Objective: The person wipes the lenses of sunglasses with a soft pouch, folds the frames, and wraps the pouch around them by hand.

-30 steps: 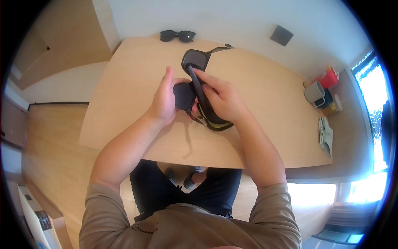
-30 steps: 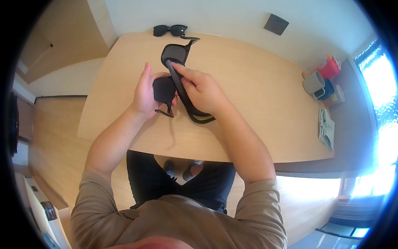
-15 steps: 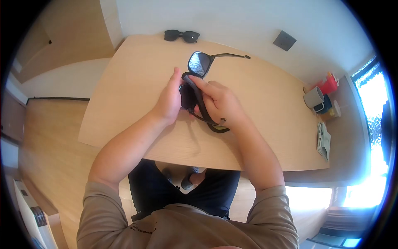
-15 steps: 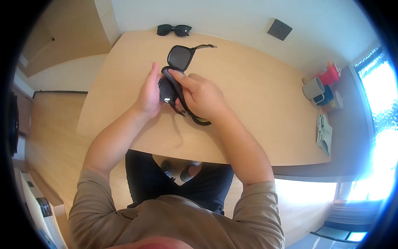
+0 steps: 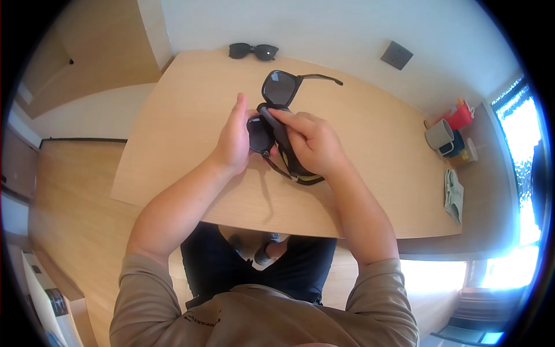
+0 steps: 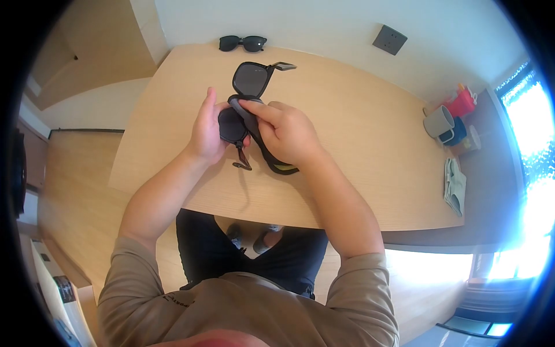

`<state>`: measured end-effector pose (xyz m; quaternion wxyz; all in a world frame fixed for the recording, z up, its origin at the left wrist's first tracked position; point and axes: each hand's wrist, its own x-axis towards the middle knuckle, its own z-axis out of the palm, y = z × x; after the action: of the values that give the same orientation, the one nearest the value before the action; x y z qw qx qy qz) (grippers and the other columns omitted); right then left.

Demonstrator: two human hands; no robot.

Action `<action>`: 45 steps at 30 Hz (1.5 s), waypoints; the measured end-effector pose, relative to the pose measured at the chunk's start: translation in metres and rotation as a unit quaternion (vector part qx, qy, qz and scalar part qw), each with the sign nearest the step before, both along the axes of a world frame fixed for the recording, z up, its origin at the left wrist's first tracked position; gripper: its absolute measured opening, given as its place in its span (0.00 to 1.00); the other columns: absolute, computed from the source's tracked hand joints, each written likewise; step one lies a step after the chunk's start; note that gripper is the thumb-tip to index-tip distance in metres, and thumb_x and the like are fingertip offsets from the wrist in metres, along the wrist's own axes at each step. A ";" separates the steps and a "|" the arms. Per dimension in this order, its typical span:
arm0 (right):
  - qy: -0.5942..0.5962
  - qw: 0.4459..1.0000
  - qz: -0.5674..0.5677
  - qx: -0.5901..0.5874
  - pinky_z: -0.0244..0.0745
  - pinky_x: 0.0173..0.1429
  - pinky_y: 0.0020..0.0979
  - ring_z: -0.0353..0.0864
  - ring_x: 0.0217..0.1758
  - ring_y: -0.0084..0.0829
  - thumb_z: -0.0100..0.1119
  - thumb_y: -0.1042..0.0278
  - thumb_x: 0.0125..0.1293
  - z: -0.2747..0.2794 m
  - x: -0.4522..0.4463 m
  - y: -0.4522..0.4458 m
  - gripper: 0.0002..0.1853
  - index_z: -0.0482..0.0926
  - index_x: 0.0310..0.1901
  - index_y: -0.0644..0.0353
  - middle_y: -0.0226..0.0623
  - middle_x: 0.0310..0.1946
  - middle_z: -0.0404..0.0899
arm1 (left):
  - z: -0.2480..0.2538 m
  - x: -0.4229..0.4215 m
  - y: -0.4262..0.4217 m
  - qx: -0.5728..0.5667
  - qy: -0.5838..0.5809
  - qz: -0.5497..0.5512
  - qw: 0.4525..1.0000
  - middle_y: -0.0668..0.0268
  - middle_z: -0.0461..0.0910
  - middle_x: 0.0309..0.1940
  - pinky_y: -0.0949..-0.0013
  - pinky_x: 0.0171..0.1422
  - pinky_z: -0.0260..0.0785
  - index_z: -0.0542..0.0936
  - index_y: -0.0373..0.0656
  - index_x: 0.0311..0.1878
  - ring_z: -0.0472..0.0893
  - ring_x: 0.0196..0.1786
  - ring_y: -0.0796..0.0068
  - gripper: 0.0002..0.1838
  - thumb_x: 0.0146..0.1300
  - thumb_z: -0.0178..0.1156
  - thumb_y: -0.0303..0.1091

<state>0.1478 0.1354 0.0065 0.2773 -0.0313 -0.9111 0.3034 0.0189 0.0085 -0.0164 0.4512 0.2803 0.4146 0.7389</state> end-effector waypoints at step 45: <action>-0.030 0.971 0.177 0.160 0.70 0.34 0.38 0.75 0.29 0.41 0.60 0.78 0.49 0.008 0.003 -0.001 0.22 0.86 0.47 0.46 0.37 0.25 0.72 | 0.010 -0.011 -0.004 -0.083 -0.153 -0.179 0.968 0.56 0.78 0.46 0.60 0.49 0.73 0.71 0.28 0.58 0.78 0.46 0.64 0.67 0.48 0.22 0.90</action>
<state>0.1504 0.1348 0.0148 0.1935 0.1658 -0.9467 0.1971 0.0081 0.0044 -0.0062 0.6557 0.1956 0.3437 0.6431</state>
